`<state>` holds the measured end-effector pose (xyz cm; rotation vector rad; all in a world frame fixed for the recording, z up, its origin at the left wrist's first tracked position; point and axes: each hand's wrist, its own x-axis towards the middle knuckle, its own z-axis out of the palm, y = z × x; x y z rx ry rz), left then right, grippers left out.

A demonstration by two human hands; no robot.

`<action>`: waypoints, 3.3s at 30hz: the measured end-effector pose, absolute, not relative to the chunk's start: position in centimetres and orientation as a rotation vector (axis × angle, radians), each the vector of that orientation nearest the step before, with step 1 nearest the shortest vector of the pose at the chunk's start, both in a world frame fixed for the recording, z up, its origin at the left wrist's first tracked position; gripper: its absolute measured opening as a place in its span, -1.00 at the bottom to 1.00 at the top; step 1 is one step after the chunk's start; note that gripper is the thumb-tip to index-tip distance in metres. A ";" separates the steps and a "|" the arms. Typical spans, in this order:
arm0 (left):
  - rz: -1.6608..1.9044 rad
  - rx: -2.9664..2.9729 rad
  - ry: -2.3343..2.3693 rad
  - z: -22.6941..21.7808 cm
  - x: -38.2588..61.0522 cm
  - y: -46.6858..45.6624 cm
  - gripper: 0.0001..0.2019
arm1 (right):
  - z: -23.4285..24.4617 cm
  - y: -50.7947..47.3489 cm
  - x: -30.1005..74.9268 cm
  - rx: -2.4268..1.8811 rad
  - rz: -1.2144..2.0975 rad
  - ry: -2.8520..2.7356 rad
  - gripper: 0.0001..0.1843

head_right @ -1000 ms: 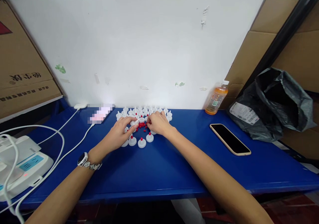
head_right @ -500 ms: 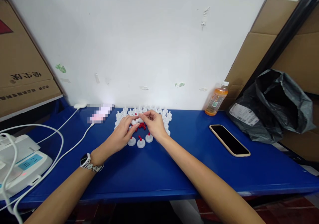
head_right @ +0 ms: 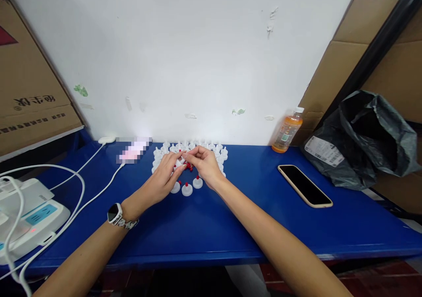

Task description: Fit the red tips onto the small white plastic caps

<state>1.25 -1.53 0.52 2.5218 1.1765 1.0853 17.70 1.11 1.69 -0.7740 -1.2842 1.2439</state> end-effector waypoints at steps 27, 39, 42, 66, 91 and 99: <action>0.988 2.488 1.327 0.3 -1.1 -0.2 -0.62 | 1.7 4.1 18.5 -1.255 0.262 -2.567 -0.87; 0.992 2.543 1.219 0.5 1.1 -1.7 -0.55 | 1.9 1.7 19.9 -0.799 1.347 -1.446 -0.64; 0.975 2.560 1.188 0.7 1.2 -1.8 -0.55 | 2.0 1.5 19.7 -0.765 1.345 -1.445 -0.62; 0.952 2.536 1.109 2.0 0.5 1.0 -0.76 | 2.3 9.7 23.0 -1.401 0.267 -2.254 -0.92; 0.895 2.631 1.062 1.8 1.4 0.1 -0.74 | 2.0 5.6 26.8 -1.341 0.431 -2.187 -0.92; 1.043 2.586 1.096 1.7 3.2 0.2 -0.63 | 3.7 1.1 24.0 -1.001 0.633 -1.977 -0.71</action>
